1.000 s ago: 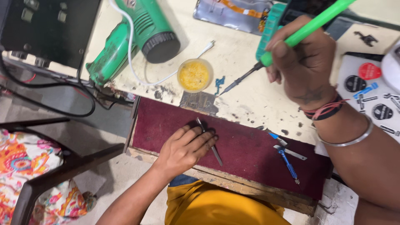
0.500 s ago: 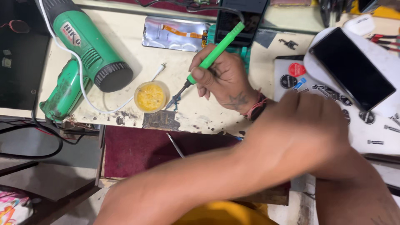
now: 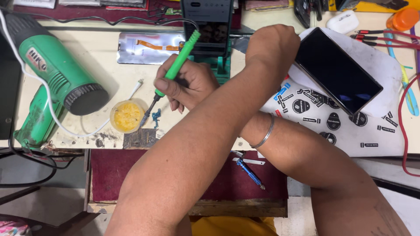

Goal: The person holds a small blue electronic component with tweezers in one hand and a soldering iron in the other, applying the hot iron to the component's contacts over the workbench. They occasionally dip the iron tip into a small round container of flux and continue working on the component's contacts.

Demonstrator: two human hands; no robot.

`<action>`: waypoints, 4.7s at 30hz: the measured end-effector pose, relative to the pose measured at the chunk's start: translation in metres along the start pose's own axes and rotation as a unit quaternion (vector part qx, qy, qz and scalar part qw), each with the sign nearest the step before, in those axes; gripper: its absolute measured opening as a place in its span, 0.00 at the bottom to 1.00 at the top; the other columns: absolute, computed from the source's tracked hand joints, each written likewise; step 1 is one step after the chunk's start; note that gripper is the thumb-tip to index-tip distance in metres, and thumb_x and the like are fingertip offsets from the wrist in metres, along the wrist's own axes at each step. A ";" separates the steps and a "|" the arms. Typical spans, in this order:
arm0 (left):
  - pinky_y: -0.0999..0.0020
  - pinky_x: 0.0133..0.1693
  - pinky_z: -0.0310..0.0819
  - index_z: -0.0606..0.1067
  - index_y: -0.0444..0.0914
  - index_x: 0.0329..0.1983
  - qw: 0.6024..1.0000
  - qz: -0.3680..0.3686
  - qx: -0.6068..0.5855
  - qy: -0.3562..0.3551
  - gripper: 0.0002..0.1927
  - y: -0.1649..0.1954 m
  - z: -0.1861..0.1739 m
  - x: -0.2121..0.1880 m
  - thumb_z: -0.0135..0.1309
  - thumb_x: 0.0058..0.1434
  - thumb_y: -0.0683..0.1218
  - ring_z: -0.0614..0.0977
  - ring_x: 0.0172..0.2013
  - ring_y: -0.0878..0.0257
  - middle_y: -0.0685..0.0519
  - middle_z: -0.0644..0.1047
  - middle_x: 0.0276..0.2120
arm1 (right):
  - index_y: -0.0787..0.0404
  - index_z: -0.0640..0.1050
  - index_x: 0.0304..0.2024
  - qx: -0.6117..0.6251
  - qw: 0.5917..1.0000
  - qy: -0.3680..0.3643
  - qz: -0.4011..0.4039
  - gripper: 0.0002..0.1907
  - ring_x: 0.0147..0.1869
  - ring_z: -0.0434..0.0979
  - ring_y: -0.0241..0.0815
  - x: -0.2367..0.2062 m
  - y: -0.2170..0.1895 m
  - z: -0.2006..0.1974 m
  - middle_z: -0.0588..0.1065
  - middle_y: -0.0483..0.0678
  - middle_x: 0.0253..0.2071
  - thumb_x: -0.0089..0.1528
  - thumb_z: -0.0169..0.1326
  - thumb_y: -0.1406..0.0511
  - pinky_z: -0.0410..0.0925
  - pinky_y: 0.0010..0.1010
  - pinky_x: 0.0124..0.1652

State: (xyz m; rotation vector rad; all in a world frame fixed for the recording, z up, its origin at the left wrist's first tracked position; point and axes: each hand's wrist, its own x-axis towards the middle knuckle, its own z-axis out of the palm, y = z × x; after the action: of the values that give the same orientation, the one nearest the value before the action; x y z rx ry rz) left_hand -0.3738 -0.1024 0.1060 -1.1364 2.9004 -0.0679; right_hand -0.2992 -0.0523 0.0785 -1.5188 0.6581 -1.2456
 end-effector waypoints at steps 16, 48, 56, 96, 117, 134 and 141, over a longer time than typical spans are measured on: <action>0.67 0.32 0.82 0.80 0.43 0.30 0.975 -0.039 -0.027 0.218 0.06 0.017 -0.014 -0.027 0.61 0.49 0.39 0.86 0.32 0.59 0.54 0.82 0.28 | 0.61 0.74 0.46 0.019 1.000 0.018 -0.004 0.15 0.28 0.76 0.28 -0.001 0.005 0.000 0.74 0.41 0.32 0.73 0.53 0.55 0.71 0.20 0.26; 0.66 0.17 0.72 0.81 0.40 0.45 0.771 -0.336 -0.504 0.194 0.09 -0.046 0.033 -0.294 0.61 0.66 0.47 0.80 0.15 0.60 0.49 0.86 0.53 | 0.65 0.67 0.47 0.028 0.997 0.058 -0.046 0.20 0.23 0.71 0.34 -0.005 -0.006 -0.038 0.69 0.48 0.27 0.80 0.51 0.54 0.65 0.22 0.22; 0.70 0.25 0.76 0.78 0.43 0.56 0.821 -0.350 -0.355 0.276 0.20 -0.058 0.026 -0.286 0.65 0.59 0.45 0.83 0.23 0.68 0.56 0.84 0.29 | 0.66 0.67 0.48 0.008 0.997 0.045 -0.060 0.21 0.23 0.72 0.34 -0.005 -0.007 -0.037 0.69 0.49 0.26 0.81 0.50 0.54 0.66 0.22 0.23; 0.57 0.23 0.76 0.78 0.51 0.59 0.927 -0.275 -0.209 0.146 0.21 -0.078 0.010 -0.287 0.61 0.62 0.55 0.82 0.23 0.53 0.52 0.79 0.27 | 0.66 0.67 0.46 0.000 0.996 0.045 -0.076 0.20 0.22 0.71 0.34 -0.006 -0.013 -0.034 0.69 0.49 0.24 0.79 0.50 0.54 0.66 0.22 0.22; 0.67 0.32 0.77 0.80 0.47 0.60 0.964 -0.191 -0.141 0.120 0.25 -0.043 0.049 -0.375 0.57 0.57 0.41 0.80 0.33 0.63 0.53 0.81 0.41 | 0.68 0.66 0.47 -0.015 0.997 0.047 -0.061 0.23 0.25 0.71 0.38 -0.018 -0.009 -0.040 0.70 0.52 0.29 0.82 0.52 0.54 0.66 0.26 0.23; 0.59 0.61 0.68 0.76 0.46 0.49 0.986 0.138 0.023 0.092 0.12 -0.072 0.074 -0.370 0.53 0.63 0.49 0.75 0.55 0.62 0.59 0.80 0.45 | 0.68 0.68 0.48 -0.032 0.996 0.036 -0.079 0.21 0.23 0.71 0.37 -0.014 -0.013 -0.036 0.69 0.52 0.27 0.81 0.52 0.55 0.67 0.26 0.23; 0.67 0.54 0.75 0.79 0.44 0.52 0.956 0.153 -0.050 0.244 0.12 -0.072 0.060 -0.375 0.53 0.66 0.46 0.79 0.50 0.64 0.57 0.80 0.46 | 0.67 0.67 0.47 -0.025 0.995 0.028 -0.092 0.22 0.22 0.71 0.35 -0.009 -0.016 -0.032 0.69 0.51 0.26 0.79 0.52 0.53 0.67 0.24 0.22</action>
State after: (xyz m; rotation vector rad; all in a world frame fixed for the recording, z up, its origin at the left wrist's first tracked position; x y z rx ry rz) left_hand -0.0477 0.0980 0.0529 -0.7463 3.5195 -0.2282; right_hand -0.3353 -0.0507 0.0884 -1.6199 0.6004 -1.4228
